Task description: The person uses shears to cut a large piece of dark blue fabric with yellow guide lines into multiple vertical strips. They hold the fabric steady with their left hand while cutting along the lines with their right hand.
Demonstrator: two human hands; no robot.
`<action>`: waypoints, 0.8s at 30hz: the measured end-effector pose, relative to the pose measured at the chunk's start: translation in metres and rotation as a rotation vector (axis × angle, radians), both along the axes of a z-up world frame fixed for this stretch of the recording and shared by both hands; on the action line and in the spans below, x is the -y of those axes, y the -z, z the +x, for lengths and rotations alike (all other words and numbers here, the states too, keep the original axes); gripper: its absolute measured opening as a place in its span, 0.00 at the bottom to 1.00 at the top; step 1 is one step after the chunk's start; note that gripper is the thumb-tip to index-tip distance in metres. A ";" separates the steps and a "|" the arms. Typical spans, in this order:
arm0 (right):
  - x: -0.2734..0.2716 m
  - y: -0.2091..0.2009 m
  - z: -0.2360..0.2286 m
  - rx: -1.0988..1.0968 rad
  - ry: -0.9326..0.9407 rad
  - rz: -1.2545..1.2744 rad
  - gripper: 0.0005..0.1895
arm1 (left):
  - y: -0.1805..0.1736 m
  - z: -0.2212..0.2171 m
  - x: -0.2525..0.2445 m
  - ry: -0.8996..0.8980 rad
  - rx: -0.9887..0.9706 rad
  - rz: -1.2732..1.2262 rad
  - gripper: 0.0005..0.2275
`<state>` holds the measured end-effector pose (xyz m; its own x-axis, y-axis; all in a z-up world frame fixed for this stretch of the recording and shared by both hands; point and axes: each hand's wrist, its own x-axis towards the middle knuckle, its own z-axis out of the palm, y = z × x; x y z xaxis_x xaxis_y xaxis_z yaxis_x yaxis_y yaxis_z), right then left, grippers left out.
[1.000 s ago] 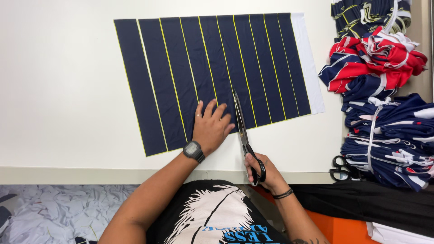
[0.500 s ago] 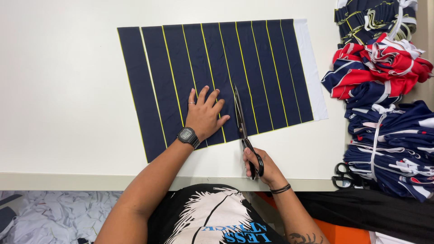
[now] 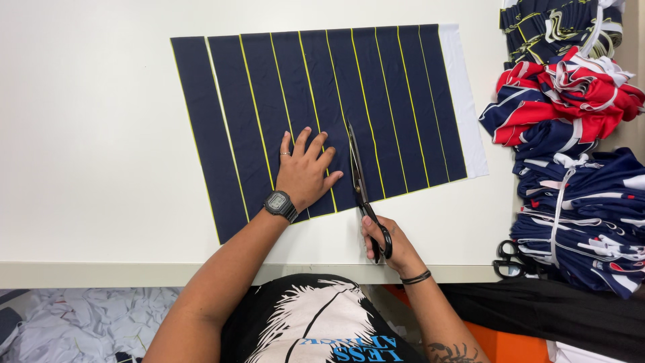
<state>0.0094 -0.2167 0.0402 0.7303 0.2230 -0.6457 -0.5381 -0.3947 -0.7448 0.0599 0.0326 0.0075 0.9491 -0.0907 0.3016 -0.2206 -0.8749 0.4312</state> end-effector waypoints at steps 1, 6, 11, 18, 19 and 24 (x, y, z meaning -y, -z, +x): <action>0.000 0.000 0.000 0.004 0.004 -0.010 0.28 | 0.000 0.000 0.000 0.001 -0.003 0.000 0.22; -0.003 0.003 0.000 0.014 0.004 -0.099 0.27 | 0.000 0.000 0.000 0.001 -0.005 -0.012 0.23; -0.004 0.000 0.001 -0.012 -0.007 -0.079 0.27 | -0.001 0.000 -0.001 -0.002 -0.011 -0.017 0.22; -0.010 -0.006 0.024 -0.005 -0.041 0.018 0.29 | -0.001 0.001 -0.001 0.003 -0.009 -0.026 0.22; -0.012 -0.006 0.028 0.004 -0.052 0.013 0.29 | -0.001 0.001 -0.001 -0.001 -0.013 -0.026 0.22; -0.019 -0.005 0.039 0.004 -0.025 0.013 0.28 | 0.000 0.001 -0.002 -0.006 0.012 -0.033 0.22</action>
<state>0.0483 -0.1976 0.0454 0.7273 0.2492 -0.6394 -0.5250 -0.3981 -0.7523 0.0604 0.0343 0.0077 0.9459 -0.0751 0.3157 -0.2209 -0.8617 0.4568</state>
